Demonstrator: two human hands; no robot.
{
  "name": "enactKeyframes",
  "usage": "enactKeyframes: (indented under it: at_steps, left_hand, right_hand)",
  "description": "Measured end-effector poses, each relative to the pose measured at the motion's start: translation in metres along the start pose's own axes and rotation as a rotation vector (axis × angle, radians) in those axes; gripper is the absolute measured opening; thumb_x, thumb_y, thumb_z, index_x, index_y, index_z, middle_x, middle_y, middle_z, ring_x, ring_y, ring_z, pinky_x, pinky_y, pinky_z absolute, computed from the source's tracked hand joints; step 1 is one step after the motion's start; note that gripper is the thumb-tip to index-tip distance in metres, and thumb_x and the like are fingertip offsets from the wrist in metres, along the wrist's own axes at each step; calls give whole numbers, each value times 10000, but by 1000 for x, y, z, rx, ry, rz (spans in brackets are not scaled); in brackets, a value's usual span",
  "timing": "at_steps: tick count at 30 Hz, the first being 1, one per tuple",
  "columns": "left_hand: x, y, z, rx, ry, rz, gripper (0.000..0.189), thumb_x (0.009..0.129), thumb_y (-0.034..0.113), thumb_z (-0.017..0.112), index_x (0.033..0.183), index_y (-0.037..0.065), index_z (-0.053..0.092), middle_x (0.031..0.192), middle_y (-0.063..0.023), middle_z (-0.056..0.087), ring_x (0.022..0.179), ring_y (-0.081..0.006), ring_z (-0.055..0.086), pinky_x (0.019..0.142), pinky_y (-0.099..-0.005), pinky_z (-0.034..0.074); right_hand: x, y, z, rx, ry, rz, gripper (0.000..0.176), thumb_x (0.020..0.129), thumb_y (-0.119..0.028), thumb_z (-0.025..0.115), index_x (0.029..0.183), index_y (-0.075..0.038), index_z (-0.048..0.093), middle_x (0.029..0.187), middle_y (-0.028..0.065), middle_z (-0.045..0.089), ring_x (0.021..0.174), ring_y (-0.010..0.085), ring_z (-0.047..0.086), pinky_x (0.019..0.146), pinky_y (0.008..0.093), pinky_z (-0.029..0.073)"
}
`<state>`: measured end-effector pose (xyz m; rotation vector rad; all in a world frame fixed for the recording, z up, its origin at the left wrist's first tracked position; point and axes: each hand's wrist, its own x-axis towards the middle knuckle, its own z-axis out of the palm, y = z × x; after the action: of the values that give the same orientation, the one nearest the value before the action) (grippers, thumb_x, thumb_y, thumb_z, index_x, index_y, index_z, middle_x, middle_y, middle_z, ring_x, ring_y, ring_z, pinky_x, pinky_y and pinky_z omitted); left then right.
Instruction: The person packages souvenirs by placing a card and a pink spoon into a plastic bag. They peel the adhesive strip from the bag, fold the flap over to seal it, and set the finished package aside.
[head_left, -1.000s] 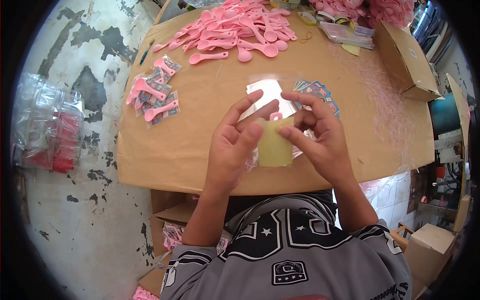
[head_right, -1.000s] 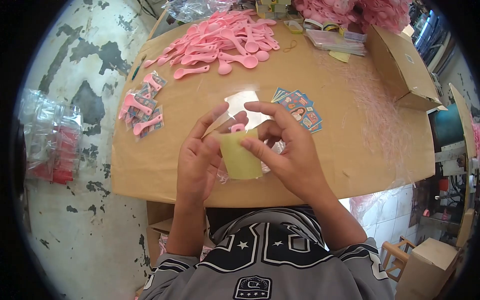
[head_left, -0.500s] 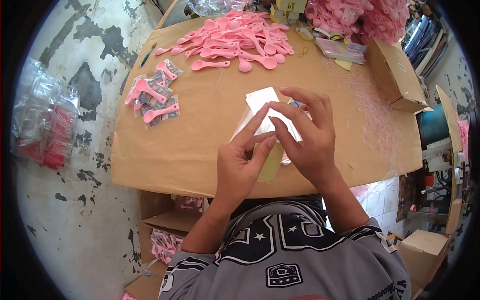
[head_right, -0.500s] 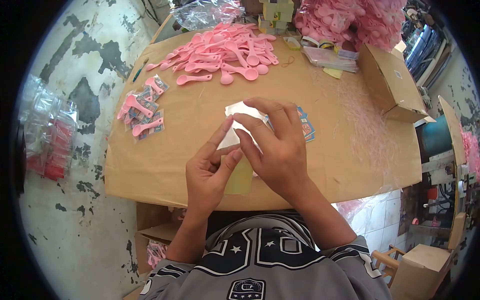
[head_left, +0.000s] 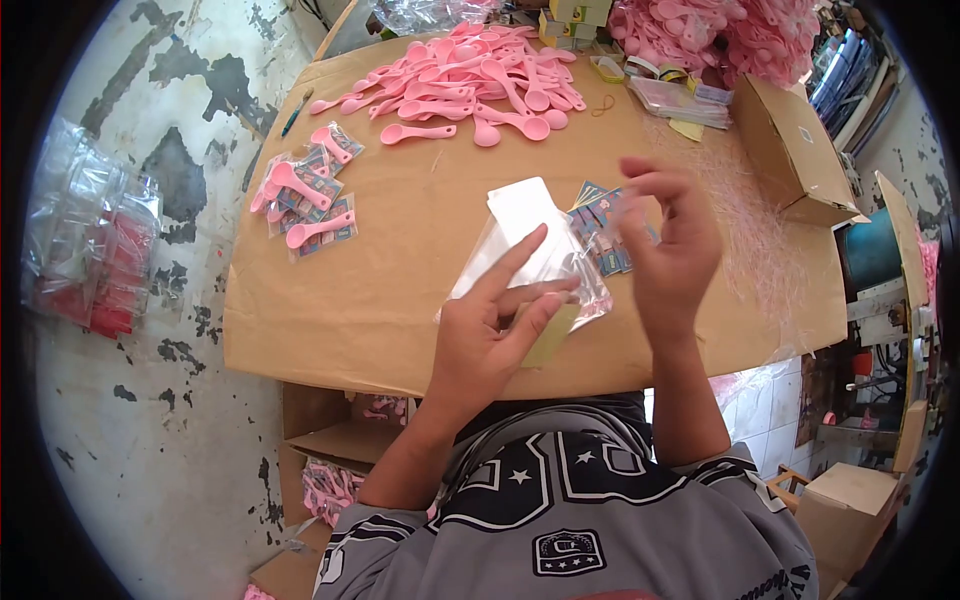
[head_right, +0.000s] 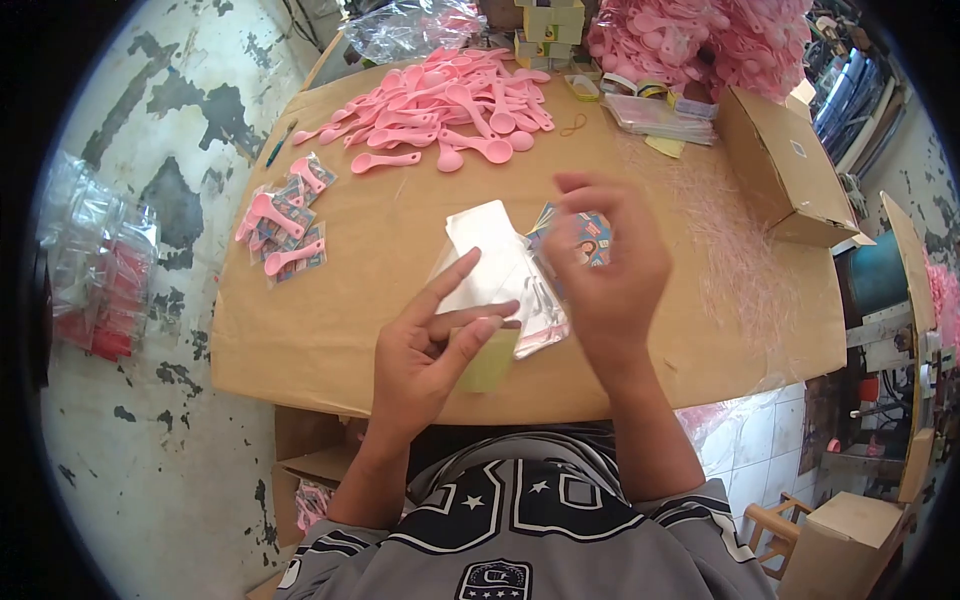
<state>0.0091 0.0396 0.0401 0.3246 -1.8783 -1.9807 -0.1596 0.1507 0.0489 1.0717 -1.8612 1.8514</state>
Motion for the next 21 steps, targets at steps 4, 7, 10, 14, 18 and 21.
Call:
enactKeyframes:
  at_steps: [4,7,10,14,18,21]
  left_hand:
    - [4,-3,-2,-274,117,-13,384,1042,83,674,1380,-69,575,1246,-266,732,1160,-319,732,1040,-397,555]
    - [8,-12,-9,-329,165,28,255,1034,101,689,1236,-50,646,1334,-257,688,1217,-340,703,1025,-401,568]
    - [11,-16,-9,-355,191,92,257,1033,103,691,1239,-43,647,1385,-235,660,1215,-325,698,1020,-396,573]
    - [12,-19,-14,-367,160,96,271,1036,97,683,1264,-44,644,1390,-223,650,1177,-263,701,1022,-394,578]
    - [9,-16,-22,-429,114,2,309,1039,100,681,1303,-53,638,1293,-203,707,1122,-204,717,979,-363,600]
    - [8,-14,-29,-352,122,-33,303,1043,94,674,1303,-58,645,1186,-183,756,1063,-191,739,931,-338,616]
  right_hand:
    - [12,4,-25,596,195,235,141,940,52,605,1061,-2,652,1050,112,695,827,123,637,778,281,540]
    - [1,4,-41,625,-13,287,126,975,21,600,1084,-6,658,963,55,659,740,63,558,694,218,480]
    - [-13,-13,-34,466,-285,463,110,1004,-36,639,1100,-9,686,927,11,643,714,30,510,658,200,441]
    - [-25,-21,-3,359,-530,471,151,1003,-96,705,1122,-4,721,963,3,688,746,25,552,680,204,454]
    - [-26,-9,7,426,-515,502,159,1005,-106,726,1128,-5,729,999,13,725,841,44,635,737,220,490]
    - [-24,-8,6,459,-501,546,136,1011,-88,718,1124,-13,732,977,10,730,897,59,664,778,234,509]
